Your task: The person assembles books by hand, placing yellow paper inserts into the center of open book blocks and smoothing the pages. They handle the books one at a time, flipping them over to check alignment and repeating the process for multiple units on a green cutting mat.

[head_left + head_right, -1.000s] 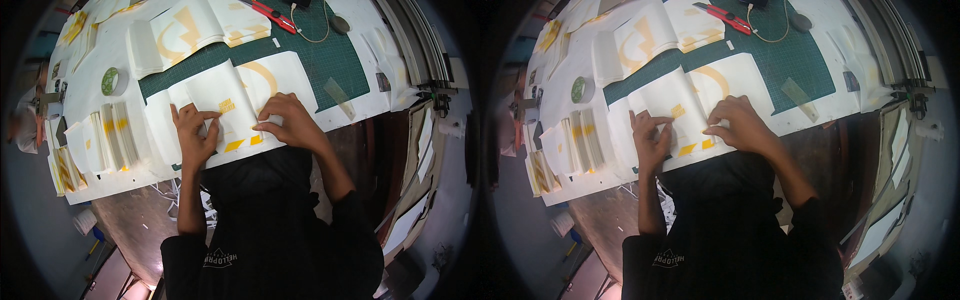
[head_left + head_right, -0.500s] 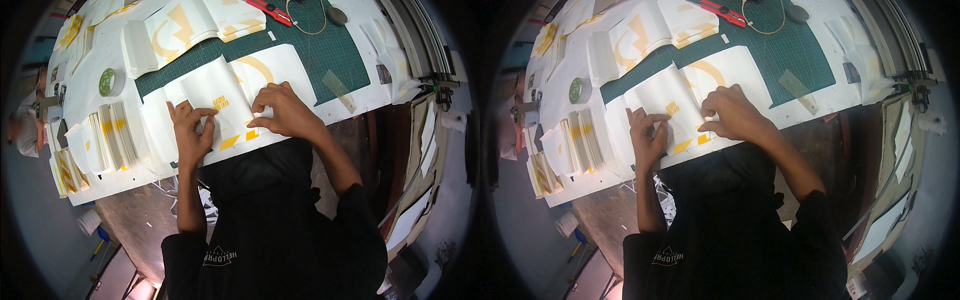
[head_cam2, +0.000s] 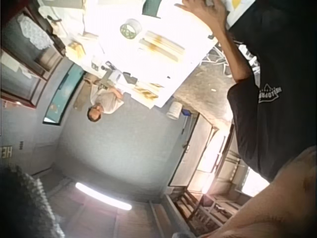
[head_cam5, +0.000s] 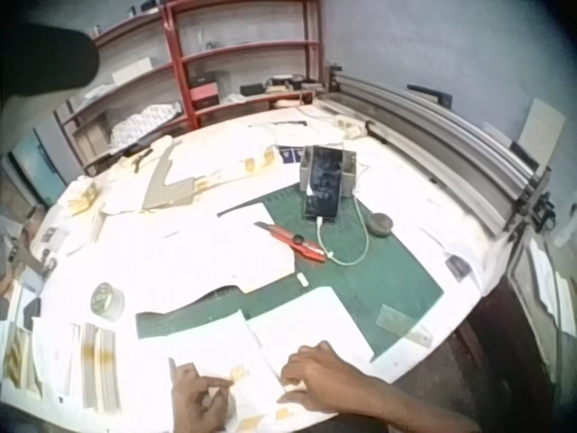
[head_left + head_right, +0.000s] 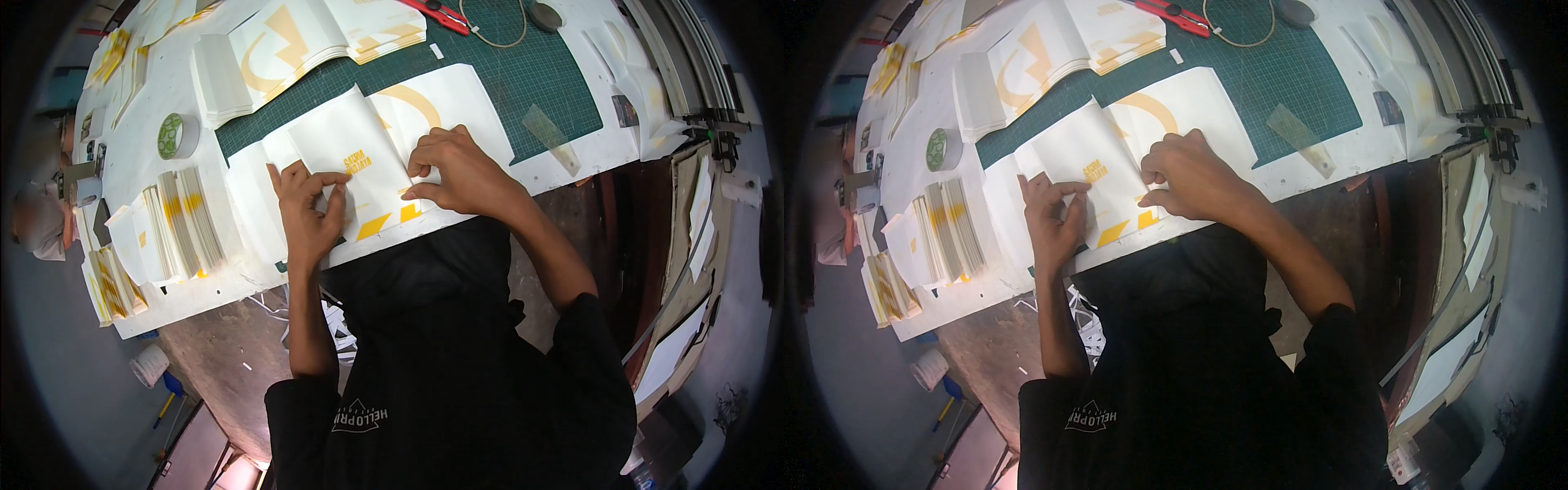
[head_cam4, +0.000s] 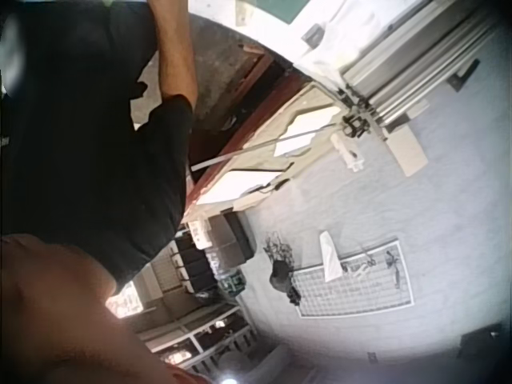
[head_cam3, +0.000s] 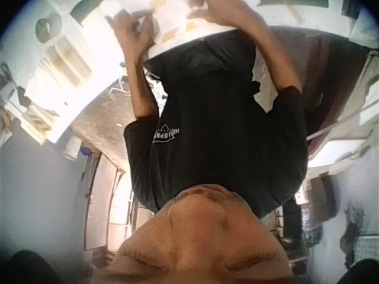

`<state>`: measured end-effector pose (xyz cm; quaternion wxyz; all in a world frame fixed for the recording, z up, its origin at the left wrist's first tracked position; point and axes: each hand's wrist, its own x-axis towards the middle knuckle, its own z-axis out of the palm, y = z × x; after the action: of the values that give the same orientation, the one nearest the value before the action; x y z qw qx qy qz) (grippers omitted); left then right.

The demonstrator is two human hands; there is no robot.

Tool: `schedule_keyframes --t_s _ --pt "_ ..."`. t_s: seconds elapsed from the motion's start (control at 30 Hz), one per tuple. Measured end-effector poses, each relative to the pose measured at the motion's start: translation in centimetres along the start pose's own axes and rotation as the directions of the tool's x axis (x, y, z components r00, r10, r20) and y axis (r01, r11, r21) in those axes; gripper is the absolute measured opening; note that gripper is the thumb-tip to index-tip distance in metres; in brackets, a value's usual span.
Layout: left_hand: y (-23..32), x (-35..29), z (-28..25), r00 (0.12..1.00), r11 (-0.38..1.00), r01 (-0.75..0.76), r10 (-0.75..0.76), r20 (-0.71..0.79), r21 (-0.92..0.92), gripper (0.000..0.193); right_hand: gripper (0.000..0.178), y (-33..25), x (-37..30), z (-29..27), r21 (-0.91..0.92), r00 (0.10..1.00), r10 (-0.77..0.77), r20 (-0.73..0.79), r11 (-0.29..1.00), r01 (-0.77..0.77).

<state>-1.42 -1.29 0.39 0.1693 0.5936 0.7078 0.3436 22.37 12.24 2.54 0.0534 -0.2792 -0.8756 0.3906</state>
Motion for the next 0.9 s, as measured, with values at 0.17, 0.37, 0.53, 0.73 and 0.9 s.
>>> schedule_keyframes --t_s 0.17,0.37,0.53,0.73,0.9 --pt "0.1 0.0 0.0 1.0 1.0 0.001 -0.001 0.0 0.002 0.016 0.027 0.1 -0.2 0.2 -0.024 0.999 -0.02 -0.027 1.0 0.019" --pt "0.0 0.0 -0.4 1.0 0.999 -0.018 0.018 0.019 0.03 0.017 0.027 -0.5 -0.8 0.0 -0.056 1.0 -0.021 -0.022 0.998 0.019" --pt "-0.1 0.4 -1.8 0.989 1.0 -0.02 0.018 0.144 0.016 0.021 0.026 -0.8 -1.1 0.2 -0.115 1.0 -0.013 -0.023 0.993 0.01" --pt "-0.7 0.4 -3.0 0.964 0.997 -0.059 0.046 0.264 0.041 0.049 0.029 -1.0 -1.0 0.4 -0.128 0.998 -0.002 -0.064 0.992 -0.006" --pt "-1.1 0.4 -3.0 0.949 0.997 -0.069 0.054 0.31 0.038 0.062 0.032 -0.9 -1.1 0.7 -0.14 0.992 -0.046 -0.114 0.99 0.029"
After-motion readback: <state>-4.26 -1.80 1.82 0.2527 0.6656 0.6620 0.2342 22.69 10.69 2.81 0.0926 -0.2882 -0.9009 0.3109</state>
